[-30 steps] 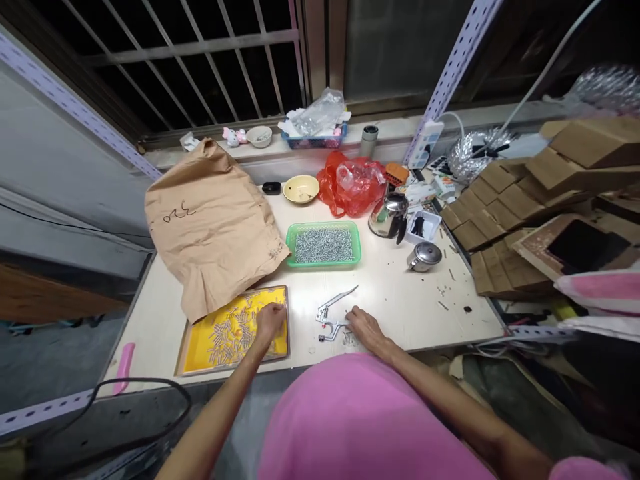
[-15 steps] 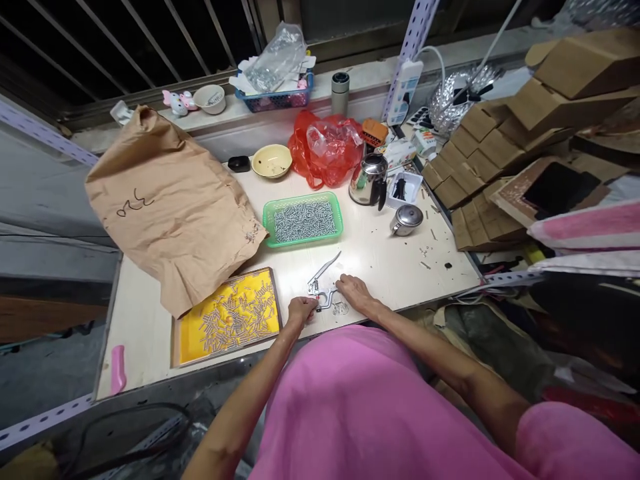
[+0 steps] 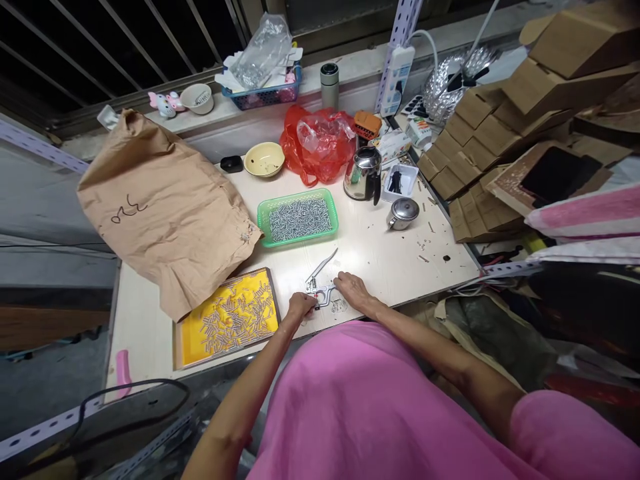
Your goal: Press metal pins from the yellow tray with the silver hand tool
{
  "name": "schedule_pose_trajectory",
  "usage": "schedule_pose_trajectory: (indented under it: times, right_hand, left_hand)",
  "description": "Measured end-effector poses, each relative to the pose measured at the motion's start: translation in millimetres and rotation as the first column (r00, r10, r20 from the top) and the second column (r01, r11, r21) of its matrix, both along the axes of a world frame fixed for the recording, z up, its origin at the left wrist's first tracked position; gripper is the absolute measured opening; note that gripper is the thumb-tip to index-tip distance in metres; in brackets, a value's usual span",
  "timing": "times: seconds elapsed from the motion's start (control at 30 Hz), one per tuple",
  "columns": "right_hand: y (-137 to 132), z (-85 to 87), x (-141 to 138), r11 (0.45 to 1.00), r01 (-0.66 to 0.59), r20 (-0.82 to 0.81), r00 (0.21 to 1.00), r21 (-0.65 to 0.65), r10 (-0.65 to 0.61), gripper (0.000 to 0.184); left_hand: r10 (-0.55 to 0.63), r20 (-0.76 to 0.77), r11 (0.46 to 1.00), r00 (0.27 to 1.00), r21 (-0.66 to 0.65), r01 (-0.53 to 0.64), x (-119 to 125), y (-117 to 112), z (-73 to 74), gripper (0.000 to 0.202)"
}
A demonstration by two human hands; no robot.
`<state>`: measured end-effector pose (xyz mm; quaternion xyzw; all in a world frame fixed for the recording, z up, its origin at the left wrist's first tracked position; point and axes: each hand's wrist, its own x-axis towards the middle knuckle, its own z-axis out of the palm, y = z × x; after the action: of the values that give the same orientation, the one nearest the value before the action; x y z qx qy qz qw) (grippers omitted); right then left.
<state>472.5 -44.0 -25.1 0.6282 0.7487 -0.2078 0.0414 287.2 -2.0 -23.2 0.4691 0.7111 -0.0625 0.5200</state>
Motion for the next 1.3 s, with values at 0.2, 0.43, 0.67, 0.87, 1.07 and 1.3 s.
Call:
schedule_pose_trajectory:
  times: [0.2,0.43,0.67,0.87,1.07,1.3]
  right_hand:
    - [17.9,1.4,9.3,0.998,-0.022,-0.029,0.999,0.059,0.023,0.061]
    - [62.3,-5.1,26.7,0.98,-0.198,0.004,0.98,0.022,0.198,0.112]
    - [66.3,0.3,19.4,0.977,-0.214,0.048,0.976,0.012,0.213,0.091]
    - [57.3,-1.9,19.0,0.967,-0.252,0.1,0.964,0.032,0.248,0.05]
    - [49.7,-0.4,20.0,0.966,-0.248,0.084,0.966,0.068,0.243,0.042]
    - [46.9,4.7,28.0,0.981,-0.193,0.06,0.98,0.034,0.191,0.063]
  left_hand:
    - [-0.03,-0.01,1.0,1.0,0.0,0.03,-0.4,1.1,0.0,0.025]
    - [0.019,0.007,1.0,1.0,-0.006,-0.019,-0.3,-0.1,-2.8,0.023]
    - [0.033,0.012,0.999,0.999,-0.01,-0.033,0.6,-0.7,-2.8,0.029]
    - [-0.049,-0.097,0.993,0.994,0.103,0.059,0.0,-13.4,7.2,0.027]
    - [-0.46,-0.371,0.569,0.806,0.574,0.589,33.2,-15.5,13.9,0.024]
    - [-0.652,-0.443,0.342,0.616,0.553,0.76,55.4,10.7,0.9,0.05]
